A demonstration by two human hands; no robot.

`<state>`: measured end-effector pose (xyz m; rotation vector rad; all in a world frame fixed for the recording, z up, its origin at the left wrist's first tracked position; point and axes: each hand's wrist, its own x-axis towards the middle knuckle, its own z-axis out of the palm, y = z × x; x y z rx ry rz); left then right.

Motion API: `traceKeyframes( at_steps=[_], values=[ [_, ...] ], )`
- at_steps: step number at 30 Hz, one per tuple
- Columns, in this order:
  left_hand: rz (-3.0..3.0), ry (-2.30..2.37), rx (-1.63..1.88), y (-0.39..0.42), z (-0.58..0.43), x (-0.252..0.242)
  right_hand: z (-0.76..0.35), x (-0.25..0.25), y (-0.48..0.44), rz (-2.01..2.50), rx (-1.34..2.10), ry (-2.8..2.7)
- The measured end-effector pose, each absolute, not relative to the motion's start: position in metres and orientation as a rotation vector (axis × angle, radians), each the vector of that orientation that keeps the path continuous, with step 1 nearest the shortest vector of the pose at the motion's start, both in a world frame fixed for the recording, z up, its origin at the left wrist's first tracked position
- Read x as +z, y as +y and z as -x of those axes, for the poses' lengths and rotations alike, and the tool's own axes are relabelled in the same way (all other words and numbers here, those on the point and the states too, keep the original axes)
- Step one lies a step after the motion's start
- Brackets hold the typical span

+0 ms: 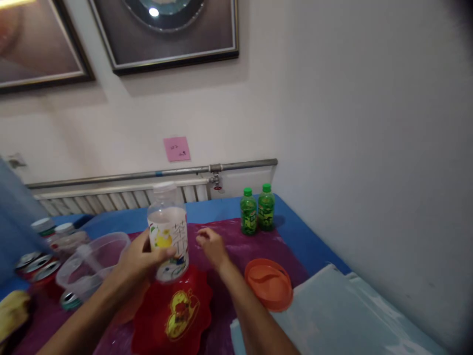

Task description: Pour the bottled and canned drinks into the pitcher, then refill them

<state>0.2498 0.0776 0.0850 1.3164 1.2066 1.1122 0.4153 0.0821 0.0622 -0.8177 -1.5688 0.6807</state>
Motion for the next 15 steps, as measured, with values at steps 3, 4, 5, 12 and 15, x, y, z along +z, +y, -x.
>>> traceKeyframes(
  at_steps=[3,4,5,12,15],
  values=[
    [-1.353,1.300,0.979,0.038,-0.200,0.074,-0.404,0.071,0.070,0.782,0.751,-1.585],
    [-1.377,1.313,0.942,0.027,-0.187,0.069,-0.401,0.074,0.065,0.769,0.789,-1.587],
    [-1.399,1.313,0.914,0.018,-0.176,0.064,-0.399,0.077,0.060,0.753,0.825,-1.600],
    [-1.530,1.326,0.715,-0.018,-0.135,0.029,-0.377,0.084,0.029,0.634,0.740,-1.951],
    [-1.529,1.323,0.684,-0.024,-0.125,0.022,-0.370,0.082,0.025,0.594,0.718,-2.018]
  ],
)
